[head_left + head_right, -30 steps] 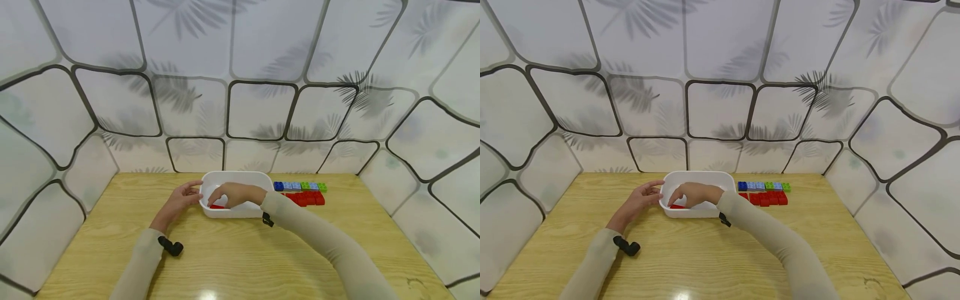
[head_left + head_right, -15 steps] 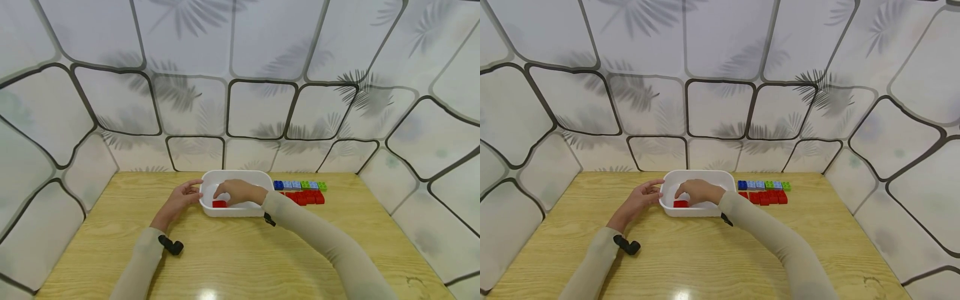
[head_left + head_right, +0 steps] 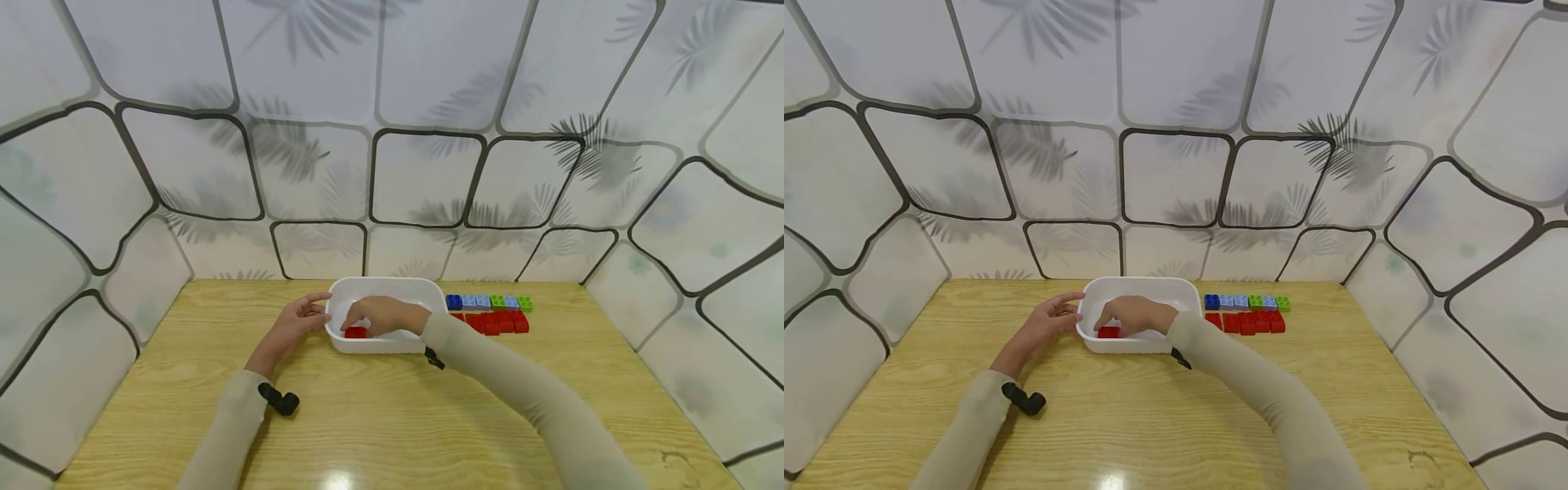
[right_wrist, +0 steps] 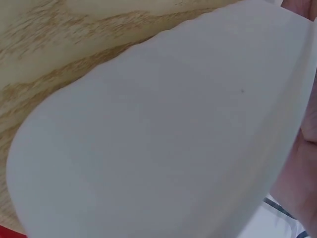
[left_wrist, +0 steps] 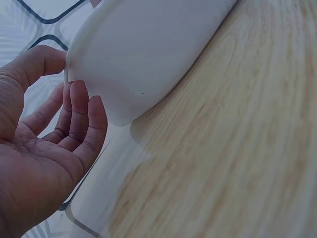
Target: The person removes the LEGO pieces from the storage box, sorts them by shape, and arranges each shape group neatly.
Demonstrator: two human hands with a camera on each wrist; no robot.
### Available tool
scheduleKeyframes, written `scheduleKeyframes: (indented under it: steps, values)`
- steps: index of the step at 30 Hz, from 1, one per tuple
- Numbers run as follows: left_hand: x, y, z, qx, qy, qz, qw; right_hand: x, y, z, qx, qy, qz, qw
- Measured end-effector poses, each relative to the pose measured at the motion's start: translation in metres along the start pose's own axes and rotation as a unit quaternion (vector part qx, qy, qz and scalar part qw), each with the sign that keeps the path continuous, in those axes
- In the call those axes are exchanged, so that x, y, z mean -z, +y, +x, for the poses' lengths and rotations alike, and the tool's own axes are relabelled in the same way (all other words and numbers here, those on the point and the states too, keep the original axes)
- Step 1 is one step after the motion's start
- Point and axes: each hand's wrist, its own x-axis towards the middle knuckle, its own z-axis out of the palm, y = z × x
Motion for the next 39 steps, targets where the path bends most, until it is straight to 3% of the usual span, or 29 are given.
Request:
scheduleKeyframes:
  steps: [7,24,39]
  values:
    - [0.000,-0.001,0.001,0.000,0.000,0.001,1.0000,-0.002,0.009,0.004,-0.055,0.013,-0.065,0.996]
    - [-0.001,0.000,0.001,0.005,0.007,-0.003,1.0000,-0.007,0.025,0.003,-0.149,0.070,-0.064,0.984]
    - [-0.002,0.001,0.000,0.004,0.006,-0.006,1.0000,-0.008,0.022,0.000,-0.126,0.088,0.005,0.988]
